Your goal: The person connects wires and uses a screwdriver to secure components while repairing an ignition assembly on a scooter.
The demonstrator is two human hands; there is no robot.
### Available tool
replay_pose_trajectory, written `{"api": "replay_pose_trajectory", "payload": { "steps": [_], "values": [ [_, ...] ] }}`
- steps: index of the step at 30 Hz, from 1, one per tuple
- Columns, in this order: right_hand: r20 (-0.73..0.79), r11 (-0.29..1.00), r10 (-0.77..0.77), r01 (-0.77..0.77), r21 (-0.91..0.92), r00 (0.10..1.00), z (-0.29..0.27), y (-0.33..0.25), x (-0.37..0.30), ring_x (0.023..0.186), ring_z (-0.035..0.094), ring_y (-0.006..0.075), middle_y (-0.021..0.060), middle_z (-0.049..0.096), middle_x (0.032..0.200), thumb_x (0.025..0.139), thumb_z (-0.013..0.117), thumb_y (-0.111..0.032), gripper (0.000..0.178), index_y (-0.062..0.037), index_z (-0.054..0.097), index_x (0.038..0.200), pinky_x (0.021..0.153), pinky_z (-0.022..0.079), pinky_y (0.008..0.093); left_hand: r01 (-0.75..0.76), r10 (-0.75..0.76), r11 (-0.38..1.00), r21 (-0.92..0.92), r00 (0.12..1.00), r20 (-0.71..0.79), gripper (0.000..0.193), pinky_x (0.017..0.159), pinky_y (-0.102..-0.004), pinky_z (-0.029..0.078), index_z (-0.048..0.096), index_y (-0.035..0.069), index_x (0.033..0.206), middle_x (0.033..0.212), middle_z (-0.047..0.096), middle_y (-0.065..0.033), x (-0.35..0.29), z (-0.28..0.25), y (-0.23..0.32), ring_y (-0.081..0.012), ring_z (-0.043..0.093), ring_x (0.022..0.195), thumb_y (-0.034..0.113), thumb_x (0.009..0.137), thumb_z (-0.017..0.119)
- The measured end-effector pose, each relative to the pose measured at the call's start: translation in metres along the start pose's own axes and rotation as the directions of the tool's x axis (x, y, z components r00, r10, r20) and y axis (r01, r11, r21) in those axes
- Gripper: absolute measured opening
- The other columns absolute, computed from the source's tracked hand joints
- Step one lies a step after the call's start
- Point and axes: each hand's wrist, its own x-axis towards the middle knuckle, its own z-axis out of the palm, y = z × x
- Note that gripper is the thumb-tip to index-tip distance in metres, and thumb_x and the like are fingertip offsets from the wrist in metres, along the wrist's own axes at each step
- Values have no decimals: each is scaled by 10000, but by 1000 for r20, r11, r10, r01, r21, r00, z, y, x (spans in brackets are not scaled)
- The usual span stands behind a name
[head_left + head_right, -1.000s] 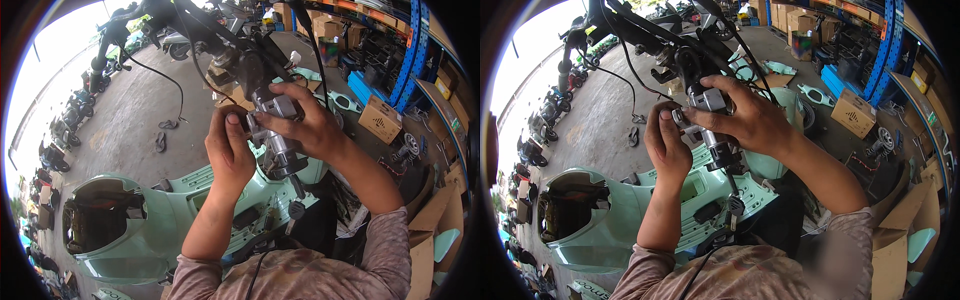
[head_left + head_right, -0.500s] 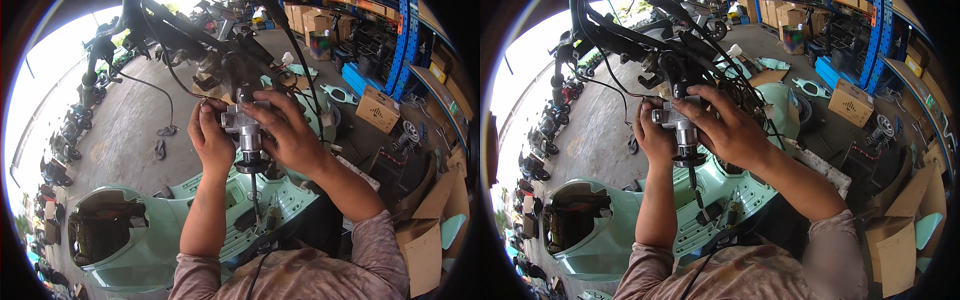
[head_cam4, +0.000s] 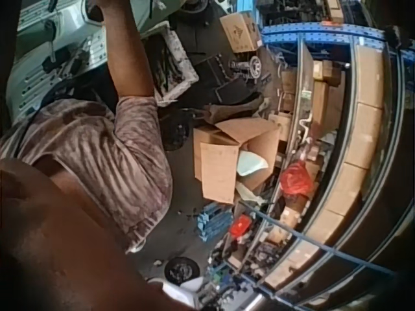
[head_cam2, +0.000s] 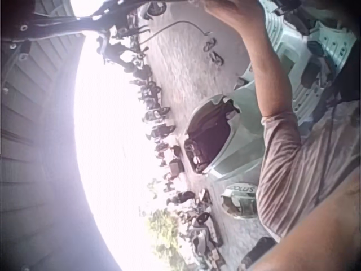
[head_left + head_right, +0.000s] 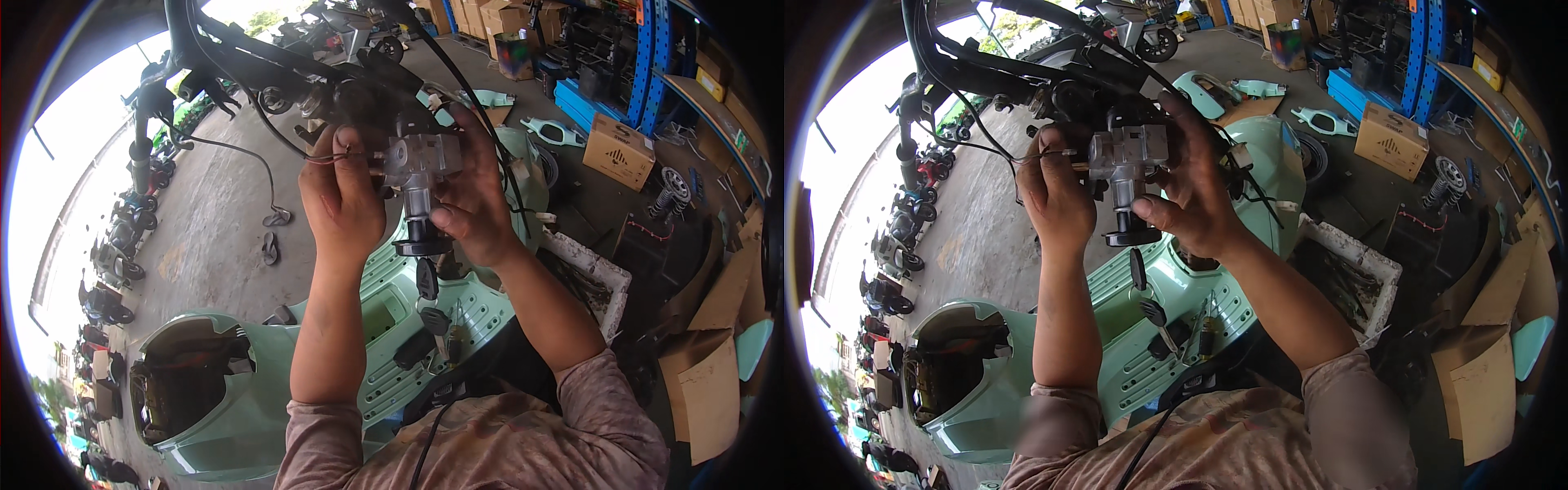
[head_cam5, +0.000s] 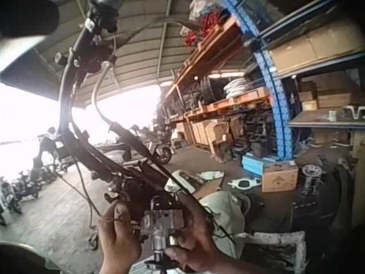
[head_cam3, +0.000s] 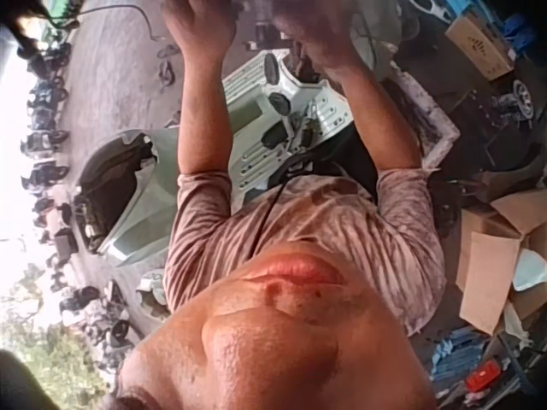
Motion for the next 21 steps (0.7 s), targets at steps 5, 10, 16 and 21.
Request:
{"api": "replay_pose_trajectory", "payload": {
  "steps": [5, 10, 16, 21],
  "values": [
    [161, 994, 108, -109, -2, 981, -20, -13, 16, 1205, 489, 188, 104, 453, 1336, 723, 825, -234, 939, -84, 265, 1462, 975, 446, 343, 29, -21, 994, -102, 997, 76, 398, 547, -252, 392, 601, -31, 904, 699, 577, -40, 9, 4, 12, -93, 494, 609, 299, 1027, 417],
    [46, 995, 98, -98, -3, 994, -21, -8, 26, 1122, 531, 148, 74, 527, 1244, 764, 812, -257, 810, -48, 354, 1398, 905, 488, 303, -111, 103, 993, 37, 980, 171, 457, 601, -260, 434, 645, -31, 934, 792, 648, -66, 27, 5, 15, -108, 558, 697, 358, 1022, 422],
    [23, 999, 22, -23, 44, 999, -9, 4, 17, 1186, 494, 165, 73, 518, 1270, 790, 756, -195, 838, -44, 276, 1460, 1019, 394, 340, -324, 293, 945, 41, 896, 333, 248, 593, -297, 442, 625, -27, 919, 725, 616, -72, 39, -1, 7, -154, 557, 649, 218, 934, 595],
    [-66, 983, 81, -69, 168, 995, -8, -7, 6, 1125, 549, 170, 83, 556, 1219, 821, 707, -153, 726, -53, 321, 1427, 978, 433, 323, -130, 119, 983, 133, 989, 89, 576, 672, -347, 504, 502, -27, 1125, 969, 618, -126, -19, -13, 13, -219, 626, 821, 331, 767, 775]
  ]
}}
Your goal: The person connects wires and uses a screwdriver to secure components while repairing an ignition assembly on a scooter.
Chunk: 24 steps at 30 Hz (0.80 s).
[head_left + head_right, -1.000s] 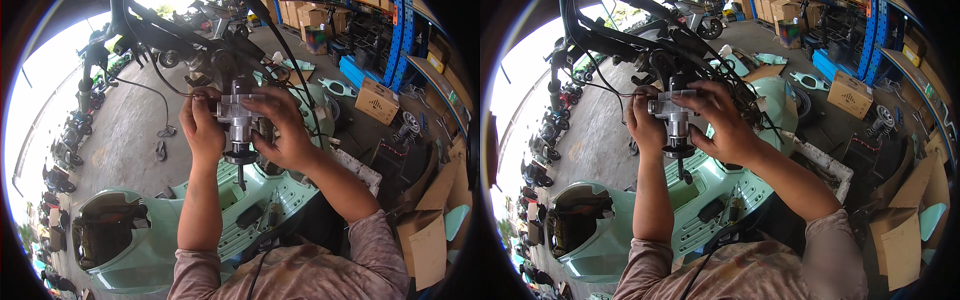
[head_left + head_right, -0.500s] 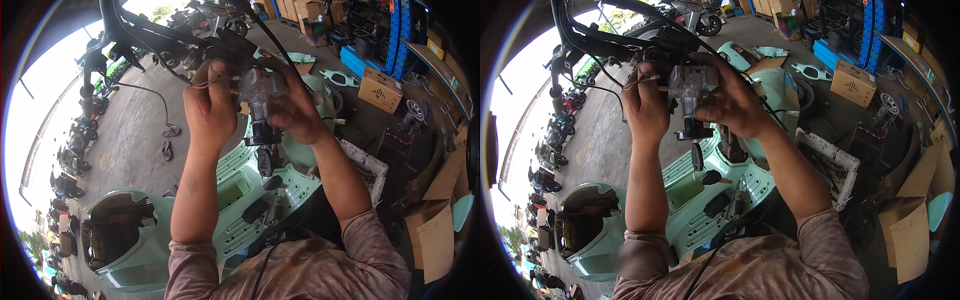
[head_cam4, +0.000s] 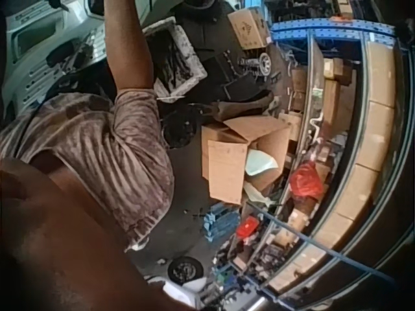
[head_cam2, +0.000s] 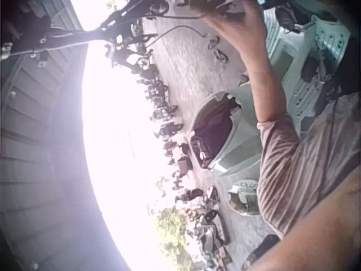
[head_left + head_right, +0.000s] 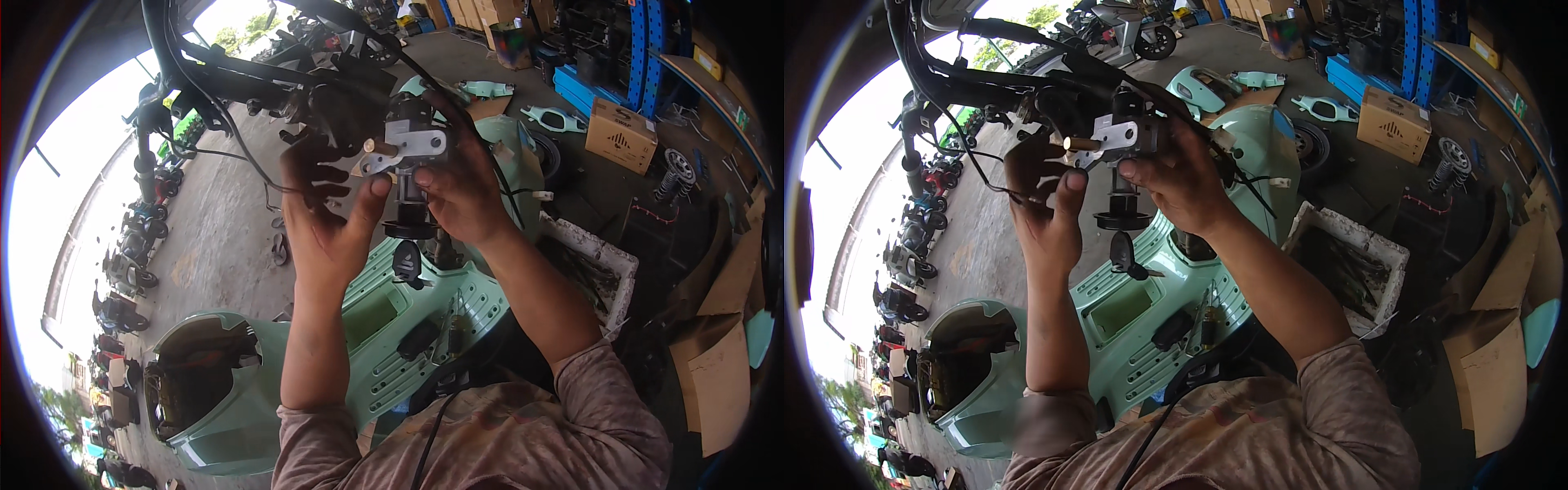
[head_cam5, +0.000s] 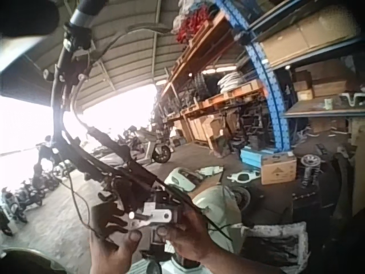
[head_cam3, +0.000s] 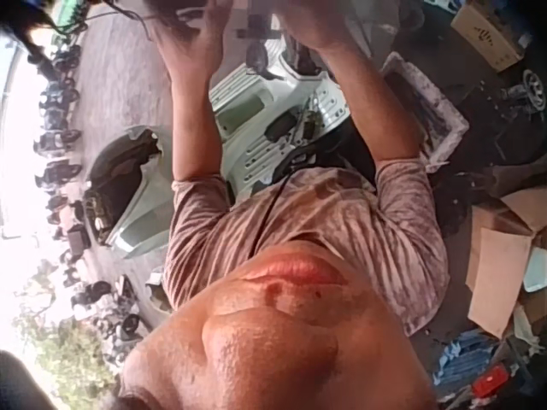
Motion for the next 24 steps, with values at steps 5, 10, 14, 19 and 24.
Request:
{"api": "replay_pose_trajectory", "payload": {
  "steps": [5, 10, 14, 19, 24],
  "values": [
    [-10, 991, -99, 97, -92, 995, 15, 1, -3, 1049, 589, 156, 83, 574, 1187, 841, 702, -93, 569, -44, 424, 1335, 891, 493, 310, 37, -38, 999, 36, 999, 23, 732, 712, -346, 528, 373, -13, 1248, 1080, 522, -167, -68, 10, 33, -236, 609, 893, 273, 734, 809],
    [35, 922, -178, 179, -344, 983, 3, -1, -11, 1023, 607, 165, 89, 603, 1145, 813, 764, -161, 546, -37, 491, 1269, 880, 499, 303, 461, -380, 811, -361, 883, 274, 699, 671, -245, 494, 353, -24, 1306, 962, 618, -108, -53, 29, 31, -141, 605, 839, 230, 812, 777],
    [89, 935, -197, 214, -281, 976, -15, -1, -17, 1050, 624, 233, 174, 590, 1184, 791, 792, -274, 637, -30, 442, 1264, 898, 507, 335, 520, -380, 744, -420, 846, 375, 592, 668, -232, 458, 474, -50, 1217, 892, 606, -47, -65, 45, 20, -85, 551, 771, 260, 810, 772],
    [150, 769, -220, 266, -581, 964, -40, -11, -34, 1015, 597, 197, 118, 536, 1136, 784, 802, -238, 669, -36, 386, 1268, 862, 503, 321, 486, -393, 864, -135, 816, 424, 431, 679, -281, 475, 549, -36, 1092, 852, 595, -76, -54, 34, 14, -122, 553, 737, 133, 728, 706],
    [167, 686, -36, 146, -712, 985, -47, -16, -50, 1088, 543, 212, 104, 463, 1158, 776, 755, -110, 692, -50, 301, 1294, 921, 459, 358, 161, -243, 964, 211, 855, 458, 540, 686, -467, 488, 524, 0, 1171, 951, 591, -196, -45, 7, 2, -402, 617, 803, 165, 681, 681]
  ]
}}
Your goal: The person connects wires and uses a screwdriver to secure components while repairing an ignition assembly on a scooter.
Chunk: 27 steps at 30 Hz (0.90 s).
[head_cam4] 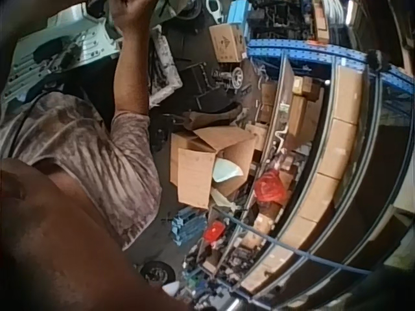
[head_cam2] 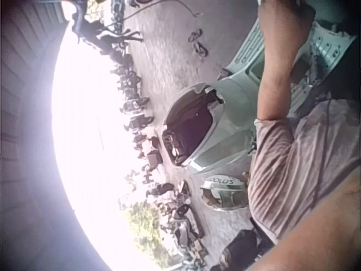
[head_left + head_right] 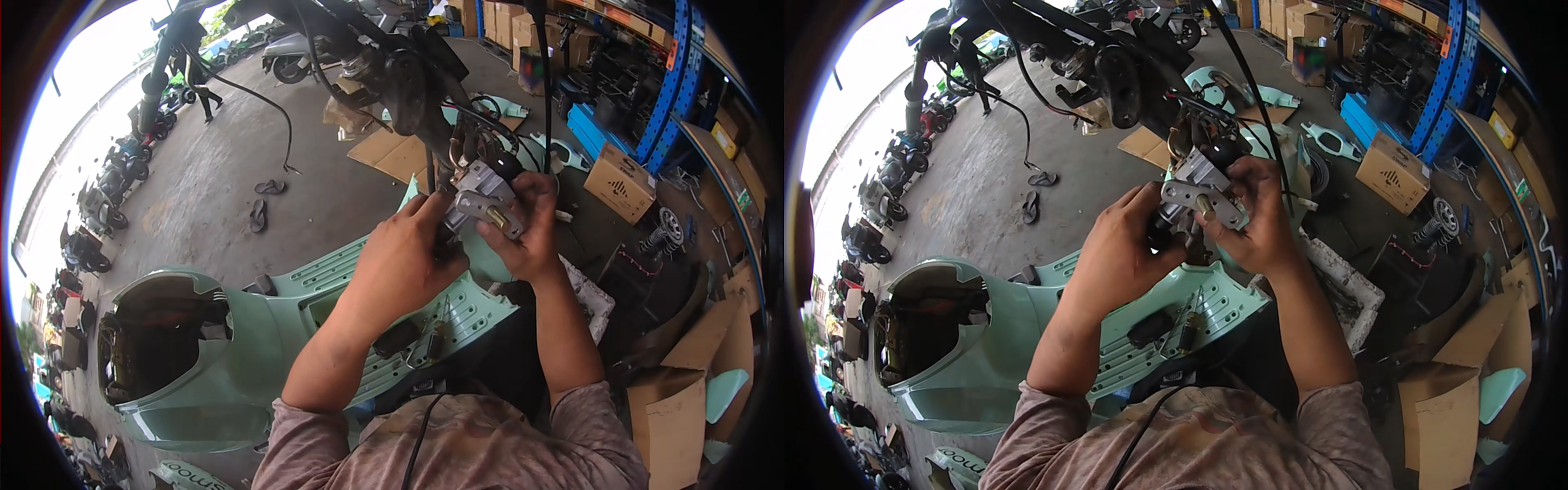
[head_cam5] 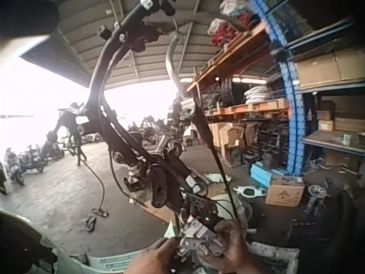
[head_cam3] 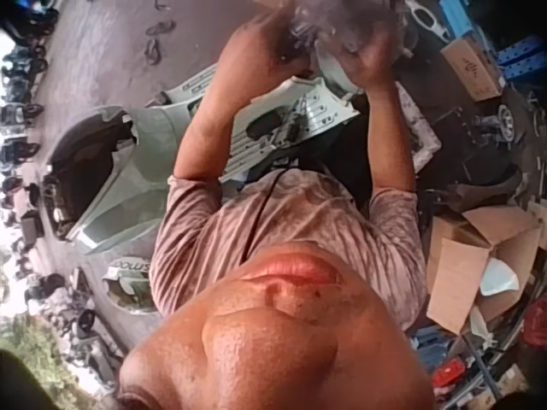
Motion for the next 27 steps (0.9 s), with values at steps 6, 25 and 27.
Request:
{"api": "replay_pose_trajectory", "payload": {
  "steps": [6, 25, 27],
  "values": [
    [139, 906, 158, -199, 374, 978, 11, -21, 16, 1108, 545, 207, 152, 529, 1238, 824, 728, -235, 1000, -130, 19, 1520, 950, 426, 386, -63, 54, 931, 359, 998, 33, 434, 679, -425, 480, 583, 50, 1118, 939, 562, -125, -2, -48, 0, -347, 612, 782, 71, 689, 640],
    [-74, 440, 5, -69, -895, 997, 35, -39, 93, 727, 678, 377, 167, 644, 886, 789, 714, -252, 358, -21, 592, 1034, 677, 553, 445, -146, 60, 782, 606, 985, 161, 462, 666, -339, 500, 596, 70, 1146, 914, 563, -66, -3, -84, 13, -198, 616, 760, 31, 703, 723],
    [-89, 577, 78, -118, -808, 993, 31, -38, 102, 748, 672, 388, 190, 659, 868, 785, 683, -207, 287, 3, 603, 964, 724, 547, 457, -14, -49, 921, 390, 987, 150, 479, 643, -312, 484, 590, 52, 1150, 895, 582, -70, -2, -86, 12, -169, 600, 710, 24, 699, 750]
  ]
}}
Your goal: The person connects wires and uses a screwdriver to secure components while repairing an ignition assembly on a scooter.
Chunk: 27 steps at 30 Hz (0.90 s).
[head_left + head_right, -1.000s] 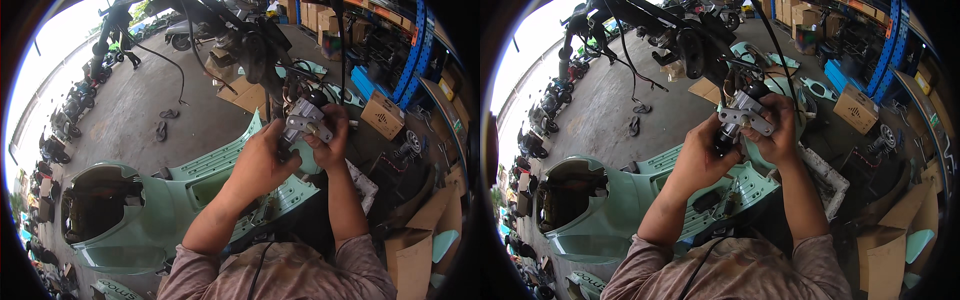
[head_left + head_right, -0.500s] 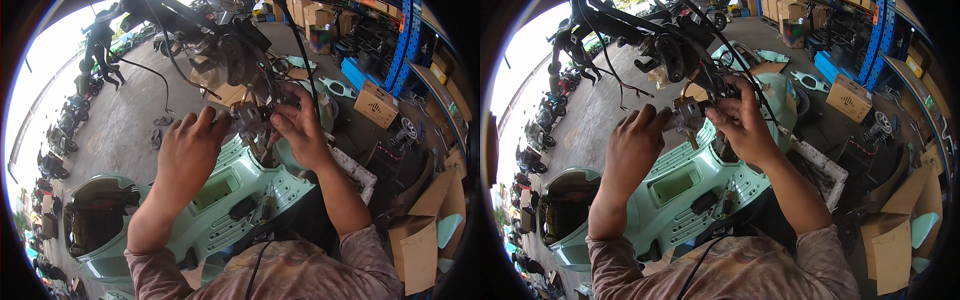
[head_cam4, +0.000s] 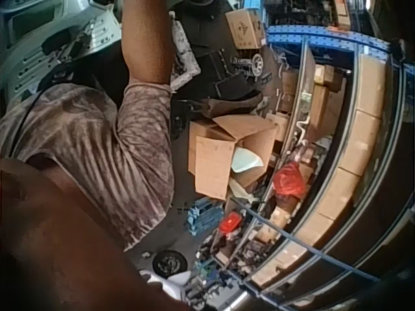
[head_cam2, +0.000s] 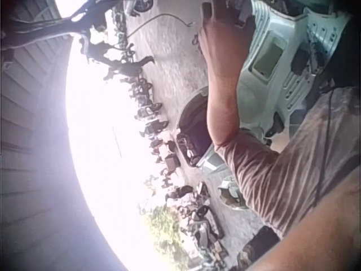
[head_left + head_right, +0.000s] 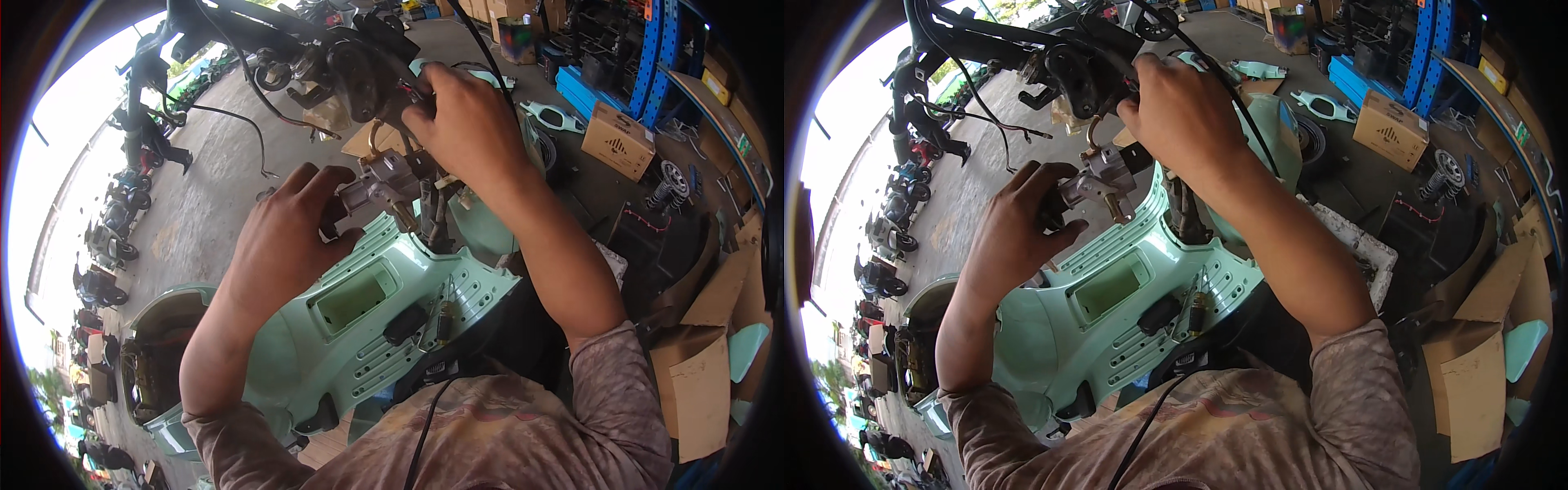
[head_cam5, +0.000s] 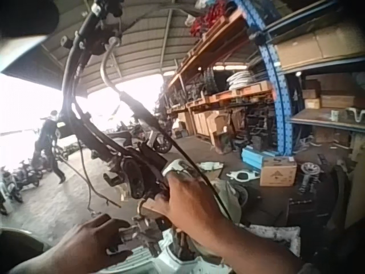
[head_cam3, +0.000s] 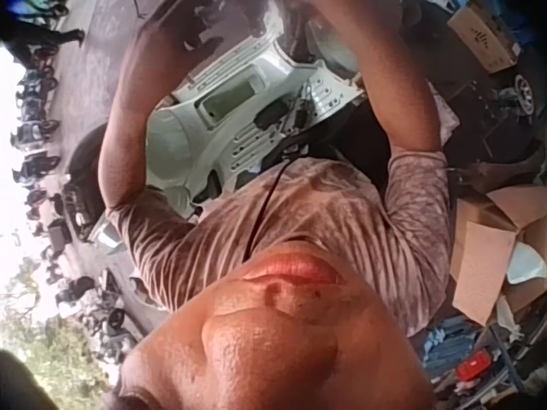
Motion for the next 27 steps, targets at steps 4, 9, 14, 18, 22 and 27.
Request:
{"api": "replay_pose_trajectory", "payload": {
  "steps": [4, 9, 14, 18, 22, 27],
  "values": [
    [-5, 982, 29, -28, 187, 1000, 1, 10, -2, 778, 660, 377, 197, 669, 904, 807, 653, -206, 261, 8, 587, 940, 718, 535, 445, 123, -95, 935, -333, 991, 100, 479, 582, -261, 435, 574, 4, 1162, 815, 600, -64, 0, 3, -15, -106, 531, 634, 109, 740, 774],
    [-142, 985, -88, 107, 133, 986, 6, 7, -1, 812, 649, 370, 173, 639, 906, 837, 634, -169, 211, 1, 557, 935, 696, 523, 446, 375, -185, 739, -559, 912, 366, 463, 508, -226, 401, 566, -42, 1188, 771, 625, -65, 13, -3, -19, -90, 514, 578, 280, 864, 640],
    [-192, 962, -208, 237, 138, 959, 13, 20, -6, 742, 652, 300, 129, 628, 855, 826, 667, -130, 191, -18, 582, 956, 653, 516, 390, 456, -194, 625, -634, 877, 440, 421, 477, -199, 390, 570, -45, 1204, 791, 642, -94, 20, 4, -33, -87, 514, 544, 238, 895, 528],
    [-99, 971, -218, 226, 79, 971, 5, 8, -8, 780, 652, 362, 172, 610, 884, 825, 655, -124, 192, -2, 550, 928, 681, 530, 442, 570, -233, 388, -725, 821, 521, 419, 471, -210, 367, 562, -36, 1212, 805, 628, -87, 17, 21, -46, -83, 488, 538, 238, 895, 567],
    [109, 974, -137, 154, -168, 985, -21, -11, 2, 784, 672, 385, 243, 629, 831, 825, 658, -133, 284, 47, 517, 994, 674, 555, 440, 571, -217, 292, -767, 821, 528, 411, 497, -222, 365, 584, -8, 1198, 840, 623, -54, 19, 39, -45, -76, 472, 572, 265, 891, 614],
    [203, 982, 6, 33, -184, 979, -21, -10, 21, 857, 666, 416, 297, 647, 849, 816, 652, -160, 444, 102, 457, 1117, 754, 555, 460, 360, -141, 715, -599, 914, 381, 350, 555, -291, 428, 639, -56, 1049, 837, 642, -86, 29, 4, -39, -129, 530, 619, 258, 900, 590]
  ]
}}
